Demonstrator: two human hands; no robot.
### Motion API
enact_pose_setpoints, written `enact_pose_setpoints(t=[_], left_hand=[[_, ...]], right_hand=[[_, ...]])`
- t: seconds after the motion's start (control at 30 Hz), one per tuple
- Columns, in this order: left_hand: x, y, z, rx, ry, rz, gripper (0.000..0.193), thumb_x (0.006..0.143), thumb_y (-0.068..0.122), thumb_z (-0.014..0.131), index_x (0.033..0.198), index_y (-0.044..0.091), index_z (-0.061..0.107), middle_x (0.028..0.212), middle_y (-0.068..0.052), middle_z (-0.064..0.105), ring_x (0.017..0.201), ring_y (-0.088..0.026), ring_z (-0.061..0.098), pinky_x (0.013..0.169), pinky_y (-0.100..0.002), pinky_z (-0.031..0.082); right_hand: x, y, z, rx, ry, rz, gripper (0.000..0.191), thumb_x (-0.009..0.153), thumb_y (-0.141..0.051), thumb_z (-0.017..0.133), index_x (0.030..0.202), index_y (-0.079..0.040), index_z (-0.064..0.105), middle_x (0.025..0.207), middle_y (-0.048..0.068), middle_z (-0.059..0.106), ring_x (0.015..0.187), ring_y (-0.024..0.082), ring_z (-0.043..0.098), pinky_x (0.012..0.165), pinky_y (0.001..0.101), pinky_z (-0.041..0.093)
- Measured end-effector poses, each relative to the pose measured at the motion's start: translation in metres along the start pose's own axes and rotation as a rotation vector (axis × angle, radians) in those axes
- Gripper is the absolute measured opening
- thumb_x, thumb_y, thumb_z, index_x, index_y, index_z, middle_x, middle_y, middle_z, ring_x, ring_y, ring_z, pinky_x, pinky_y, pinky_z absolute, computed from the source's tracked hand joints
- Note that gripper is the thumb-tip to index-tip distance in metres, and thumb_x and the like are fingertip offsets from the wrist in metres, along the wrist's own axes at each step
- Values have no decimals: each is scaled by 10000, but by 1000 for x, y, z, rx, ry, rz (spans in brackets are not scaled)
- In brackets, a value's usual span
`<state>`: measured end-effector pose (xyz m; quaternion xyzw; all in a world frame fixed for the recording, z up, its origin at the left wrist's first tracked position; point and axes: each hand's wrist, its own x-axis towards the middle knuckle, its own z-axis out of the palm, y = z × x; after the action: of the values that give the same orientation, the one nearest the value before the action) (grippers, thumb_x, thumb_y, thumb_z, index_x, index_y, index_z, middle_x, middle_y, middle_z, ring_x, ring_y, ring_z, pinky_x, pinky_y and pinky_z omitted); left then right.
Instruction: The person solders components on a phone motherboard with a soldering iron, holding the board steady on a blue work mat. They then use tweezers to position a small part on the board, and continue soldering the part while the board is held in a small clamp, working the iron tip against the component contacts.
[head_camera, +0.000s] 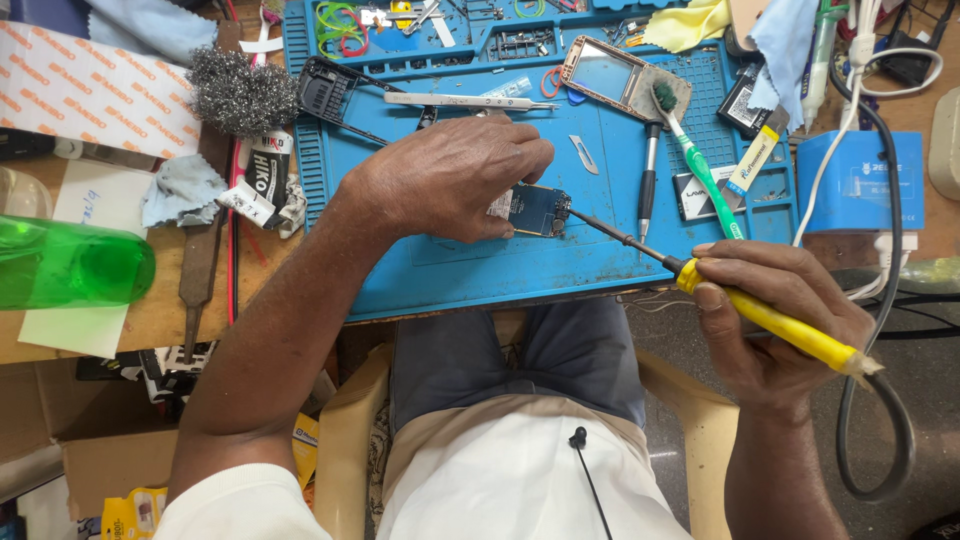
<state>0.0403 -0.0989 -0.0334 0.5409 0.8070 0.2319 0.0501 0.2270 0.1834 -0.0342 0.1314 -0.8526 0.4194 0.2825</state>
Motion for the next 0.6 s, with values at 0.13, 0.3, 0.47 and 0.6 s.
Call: enact_pose_setpoints(t=[0.13, 0.3, 0.47, 0.6], left_hand=[[1, 1, 0, 6, 3, 0, 491, 678, 183, 902, 982, 85, 529, 926, -96, 580, 945, -357, 606, 814, -517, 482], [3, 1, 1, 7, -7, -14, 497, 668, 193, 907, 978, 90, 532, 928, -93, 585, 945, -357, 607, 817, -512, 488], [3, 1, 0, 11, 7, 4, 500, 672, 194, 910, 982, 85, 532, 931, -96, 584, 951, -360, 606, 820, -514, 485], [3, 2, 1, 6, 2, -3, 494, 676, 188, 908, 980, 85, 532, 929, -94, 584, 952, -356, 608, 820, -514, 485]], right_hand=[[0, 1, -2, -15, 6, -7, 84, 1066, -92, 768, 1111, -30, 734, 1075, 138, 749, 972, 174, 755, 868, 240, 621], [2, 1, 0, 9, 15, 3, 107, 1040, -103, 769, 1114, -39, 725, 1056, 138, 742, 965, 173, 753, 854, 245, 627], [1, 0, -1, -28, 18, 10, 94, 1064, -98, 771, 1112, -25, 735, 1066, 143, 747, 979, 172, 757, 865, 241, 622], [0, 1, -3, -34, 31, 4, 90, 1070, -92, 776, 1104, -19, 737, 1069, 149, 745, 976, 175, 756, 860, 237, 619]])
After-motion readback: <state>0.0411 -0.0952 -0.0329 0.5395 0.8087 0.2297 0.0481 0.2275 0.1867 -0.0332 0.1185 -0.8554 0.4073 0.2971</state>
